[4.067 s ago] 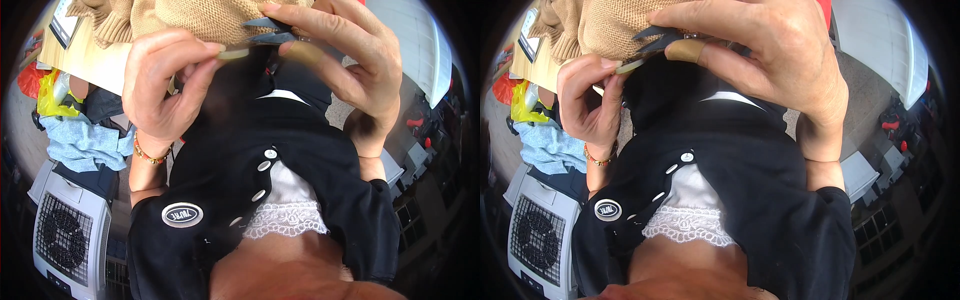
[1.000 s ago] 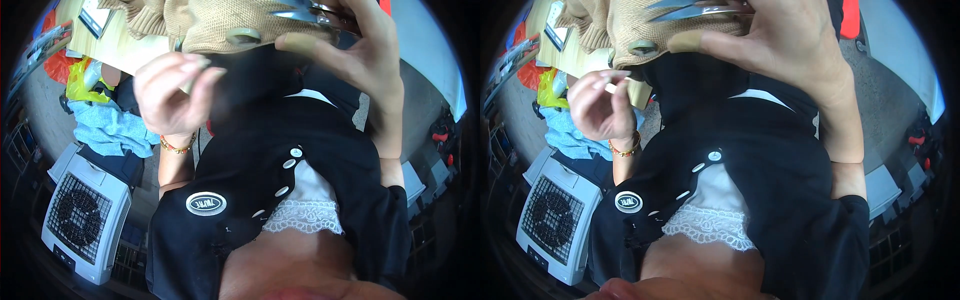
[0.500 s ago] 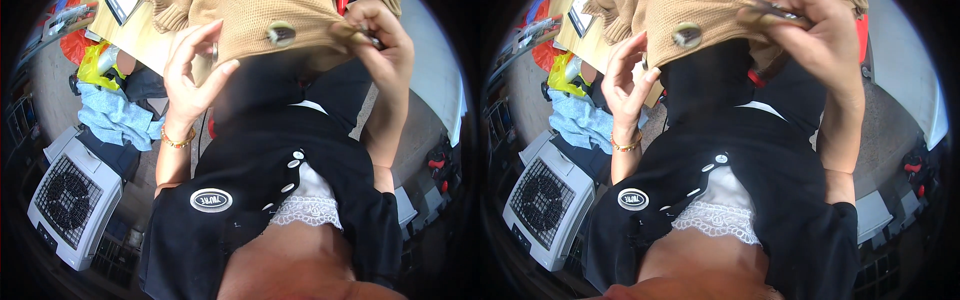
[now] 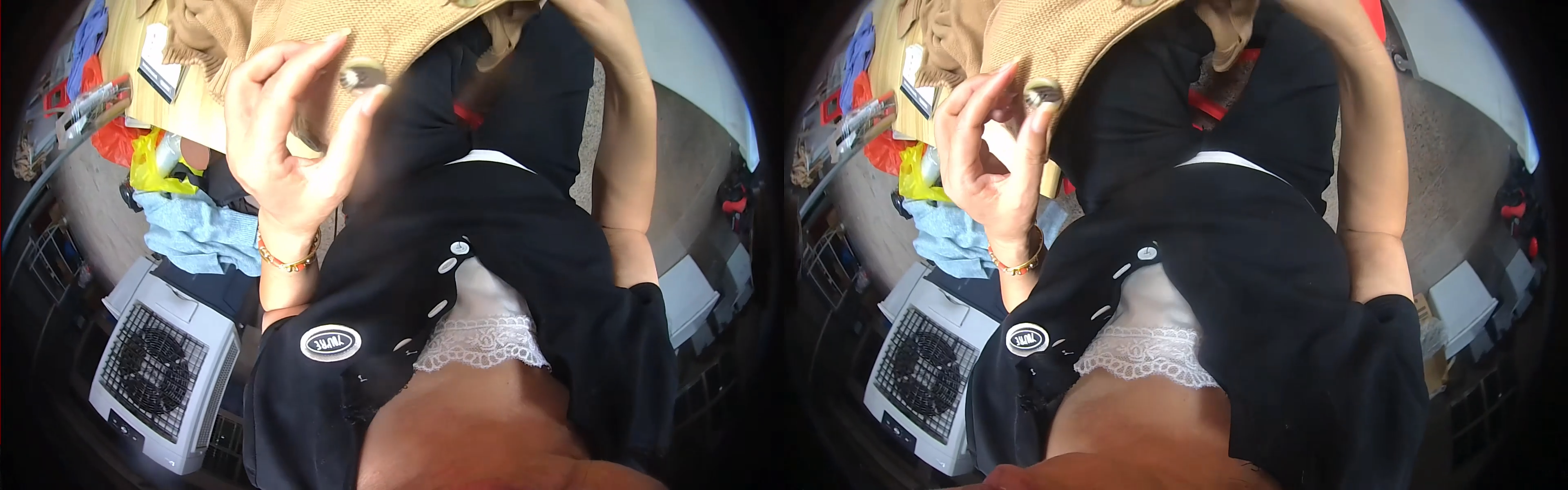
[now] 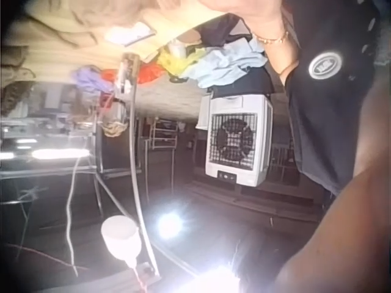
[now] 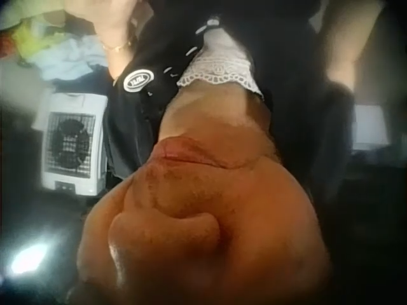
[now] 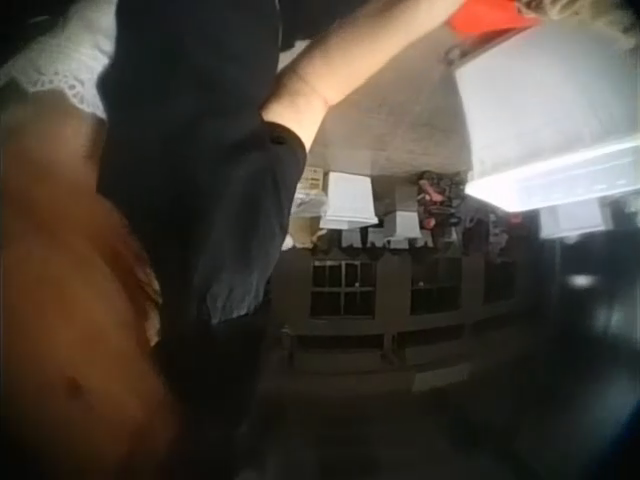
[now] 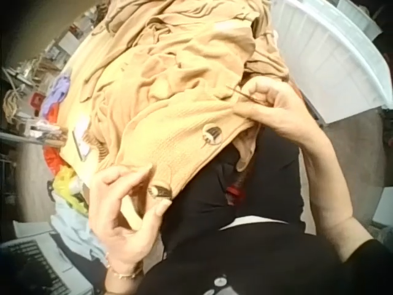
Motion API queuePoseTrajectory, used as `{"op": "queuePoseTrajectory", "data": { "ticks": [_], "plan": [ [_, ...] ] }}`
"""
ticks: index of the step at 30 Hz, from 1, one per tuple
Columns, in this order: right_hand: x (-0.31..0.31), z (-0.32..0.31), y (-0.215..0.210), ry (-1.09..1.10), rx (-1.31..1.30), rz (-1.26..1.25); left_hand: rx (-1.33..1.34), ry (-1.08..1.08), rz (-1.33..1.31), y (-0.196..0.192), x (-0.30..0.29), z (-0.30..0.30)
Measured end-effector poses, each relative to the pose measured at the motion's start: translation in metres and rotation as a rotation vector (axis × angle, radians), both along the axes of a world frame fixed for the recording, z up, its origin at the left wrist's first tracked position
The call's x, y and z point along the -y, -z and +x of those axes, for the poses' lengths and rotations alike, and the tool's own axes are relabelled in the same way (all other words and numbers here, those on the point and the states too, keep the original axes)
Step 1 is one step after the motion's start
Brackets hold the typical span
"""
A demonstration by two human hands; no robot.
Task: Trimming loose threads and inspecting knitted sweaters using thread nippers.
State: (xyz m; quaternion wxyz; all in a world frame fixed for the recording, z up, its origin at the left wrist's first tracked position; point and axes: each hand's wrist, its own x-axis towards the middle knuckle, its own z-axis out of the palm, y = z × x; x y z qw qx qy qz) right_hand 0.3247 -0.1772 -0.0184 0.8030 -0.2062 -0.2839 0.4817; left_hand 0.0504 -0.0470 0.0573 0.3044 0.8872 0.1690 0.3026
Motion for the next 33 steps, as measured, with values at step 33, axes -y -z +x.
{"op": "queuePoseTrajectory", "data": {
  "ticks": [33],
  "plan": [
    [0.013,-0.106,-0.104,0.400,1.539,-0.552,0.155,-0.022,0.105,0.026,0.001,-0.020]
  ]
}}
